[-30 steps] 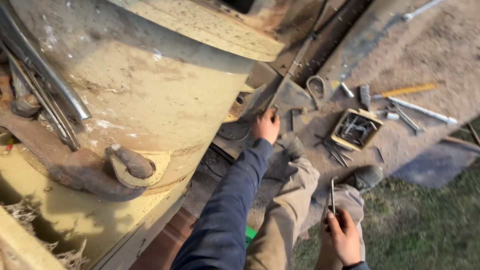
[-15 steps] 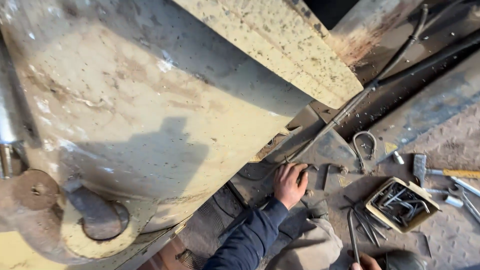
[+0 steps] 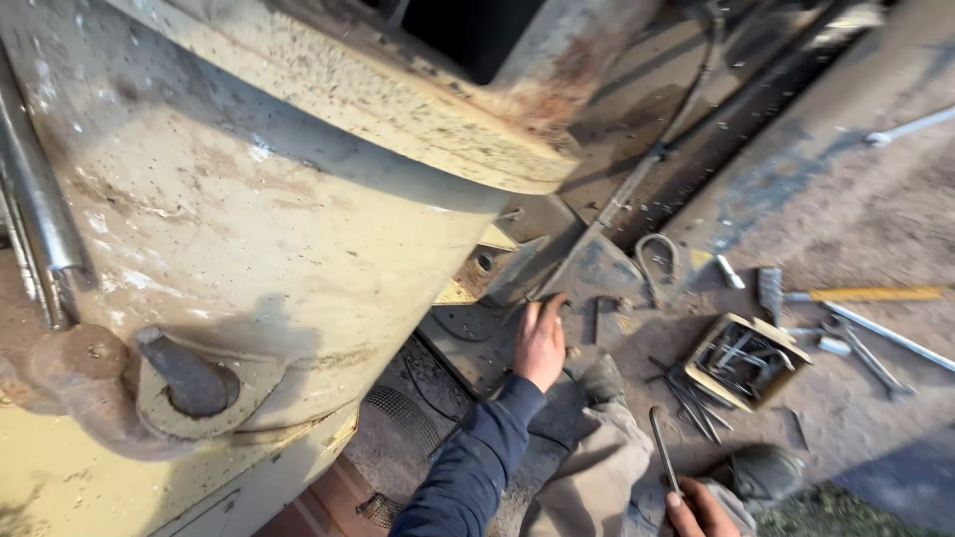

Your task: The person uses wrenches to loosen and remove bolts from a compartment on a yellow machine, placing the removed bolts into a green tray. They then handle a metal bracket and a hex key, fitting the bracket near the machine before returning to work on the compartment.

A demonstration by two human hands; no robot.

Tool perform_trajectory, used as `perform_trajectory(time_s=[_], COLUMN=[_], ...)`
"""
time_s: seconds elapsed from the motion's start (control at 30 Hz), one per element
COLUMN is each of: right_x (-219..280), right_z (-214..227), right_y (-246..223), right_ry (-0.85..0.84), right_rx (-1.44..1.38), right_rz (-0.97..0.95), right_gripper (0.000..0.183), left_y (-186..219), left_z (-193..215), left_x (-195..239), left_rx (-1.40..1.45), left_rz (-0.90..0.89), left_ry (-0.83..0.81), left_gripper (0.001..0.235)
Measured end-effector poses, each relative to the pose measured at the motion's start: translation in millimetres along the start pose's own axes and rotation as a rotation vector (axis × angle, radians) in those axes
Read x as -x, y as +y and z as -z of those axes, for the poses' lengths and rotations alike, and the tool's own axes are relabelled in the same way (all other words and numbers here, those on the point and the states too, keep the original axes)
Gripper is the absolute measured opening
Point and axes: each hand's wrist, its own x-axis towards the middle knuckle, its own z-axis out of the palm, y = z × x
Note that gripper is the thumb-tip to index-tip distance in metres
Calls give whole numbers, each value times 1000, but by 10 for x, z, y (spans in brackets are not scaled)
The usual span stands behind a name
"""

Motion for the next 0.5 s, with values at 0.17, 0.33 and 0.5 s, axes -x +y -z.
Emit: perform_trajectory(time_s=[0.17,0.33,0.5], right_x=[316,589,714], right_z=[33,-110,-107], right_y=[-992,-1427,-1911], right_ry=[57,69,-73], right_rx=[102,111,42], right_rz=[-207,-169,-299], right_gripper=[32,26,25], left_y=[-234,121,832], left_z=[-281,-146,424], left_x=[301,620,786], left_rx=[325,715,593], left_rz=[124,431,199], left_ry=[-21,-288,-272], left_gripper=[34,21,20])
